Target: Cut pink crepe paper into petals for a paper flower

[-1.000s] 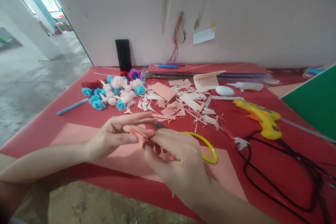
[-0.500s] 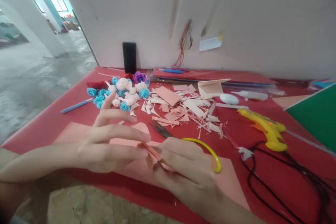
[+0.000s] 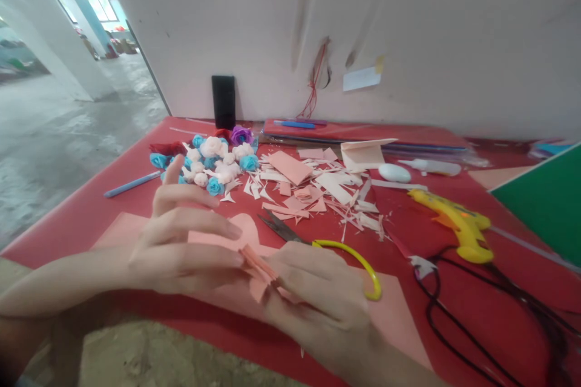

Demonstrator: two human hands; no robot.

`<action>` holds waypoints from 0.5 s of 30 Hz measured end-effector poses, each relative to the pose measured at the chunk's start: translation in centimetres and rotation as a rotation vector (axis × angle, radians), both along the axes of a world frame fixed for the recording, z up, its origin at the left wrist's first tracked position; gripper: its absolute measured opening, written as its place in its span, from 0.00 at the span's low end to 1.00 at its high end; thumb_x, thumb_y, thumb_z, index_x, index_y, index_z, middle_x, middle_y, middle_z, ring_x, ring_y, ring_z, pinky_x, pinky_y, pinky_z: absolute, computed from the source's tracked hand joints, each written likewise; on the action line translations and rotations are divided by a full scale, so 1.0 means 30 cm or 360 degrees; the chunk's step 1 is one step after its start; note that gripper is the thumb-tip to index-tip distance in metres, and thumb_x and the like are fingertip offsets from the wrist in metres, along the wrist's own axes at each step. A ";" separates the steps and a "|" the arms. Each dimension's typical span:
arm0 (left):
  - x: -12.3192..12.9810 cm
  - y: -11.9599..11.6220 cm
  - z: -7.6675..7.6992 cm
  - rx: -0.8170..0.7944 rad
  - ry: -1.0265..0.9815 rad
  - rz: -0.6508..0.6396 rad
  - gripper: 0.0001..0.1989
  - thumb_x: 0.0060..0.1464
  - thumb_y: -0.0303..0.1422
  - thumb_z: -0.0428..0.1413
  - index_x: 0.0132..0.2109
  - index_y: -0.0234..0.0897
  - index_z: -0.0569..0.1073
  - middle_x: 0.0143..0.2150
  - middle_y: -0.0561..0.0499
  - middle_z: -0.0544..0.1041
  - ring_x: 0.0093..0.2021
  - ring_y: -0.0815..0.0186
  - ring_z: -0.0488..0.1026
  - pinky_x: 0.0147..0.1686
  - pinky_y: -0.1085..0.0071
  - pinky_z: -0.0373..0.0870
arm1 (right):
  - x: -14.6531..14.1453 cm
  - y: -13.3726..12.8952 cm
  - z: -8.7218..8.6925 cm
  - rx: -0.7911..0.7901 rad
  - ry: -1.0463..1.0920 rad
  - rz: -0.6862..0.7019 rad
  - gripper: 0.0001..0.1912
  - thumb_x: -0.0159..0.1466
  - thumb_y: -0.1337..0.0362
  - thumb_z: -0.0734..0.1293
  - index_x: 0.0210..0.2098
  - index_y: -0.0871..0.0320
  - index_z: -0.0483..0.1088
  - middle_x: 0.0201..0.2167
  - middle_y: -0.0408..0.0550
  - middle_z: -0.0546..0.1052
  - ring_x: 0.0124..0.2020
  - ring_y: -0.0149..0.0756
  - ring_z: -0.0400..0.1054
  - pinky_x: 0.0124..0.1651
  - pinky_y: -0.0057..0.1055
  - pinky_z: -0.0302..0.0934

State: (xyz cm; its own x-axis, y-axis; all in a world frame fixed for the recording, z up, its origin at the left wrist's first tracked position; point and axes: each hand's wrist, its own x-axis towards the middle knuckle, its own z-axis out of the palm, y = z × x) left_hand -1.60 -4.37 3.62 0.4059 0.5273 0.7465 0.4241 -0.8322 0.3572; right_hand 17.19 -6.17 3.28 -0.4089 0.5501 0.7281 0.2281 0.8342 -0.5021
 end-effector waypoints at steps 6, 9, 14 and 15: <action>-0.006 0.005 0.050 -0.0218 -0.0016 -0.0418 0.27 0.43 0.37 0.63 0.50 0.36 0.65 0.42 0.47 0.76 0.43 0.63 0.71 0.49 0.63 0.64 | -0.020 -0.017 0.013 -0.0549 0.0056 -0.0138 0.15 0.55 0.72 0.60 0.14 0.57 0.57 0.11 0.38 0.63 0.14 0.26 0.56 0.17 0.23 0.52; 0.000 0.000 0.045 -0.0622 0.0004 -0.0485 0.32 0.45 0.33 0.62 0.56 0.38 0.60 0.45 0.48 0.75 0.45 0.63 0.71 0.51 0.64 0.62 | -0.022 -0.024 0.017 -0.0874 0.0027 -0.0124 0.16 0.56 0.69 0.60 0.13 0.58 0.60 0.11 0.39 0.64 0.14 0.25 0.57 0.17 0.22 0.51; 0.009 -0.003 0.035 -0.0883 -0.0266 -0.0529 0.22 0.50 0.30 0.59 0.53 0.38 0.65 0.40 0.49 0.74 0.41 0.67 0.72 0.48 0.69 0.65 | -0.018 -0.032 0.019 -0.1236 -0.0045 -0.0179 0.18 0.59 0.63 0.62 0.13 0.58 0.63 0.11 0.40 0.65 0.15 0.25 0.57 0.19 0.22 0.50; 0.010 -0.002 0.035 -0.0953 -0.0317 -0.0532 0.20 0.51 0.30 0.58 0.52 0.38 0.66 0.36 0.51 0.74 0.40 0.68 0.72 0.47 0.69 0.65 | -0.017 -0.034 0.018 -0.1243 -0.0061 -0.0199 0.19 0.59 0.61 0.62 0.13 0.59 0.63 0.11 0.40 0.65 0.15 0.26 0.57 0.19 0.22 0.50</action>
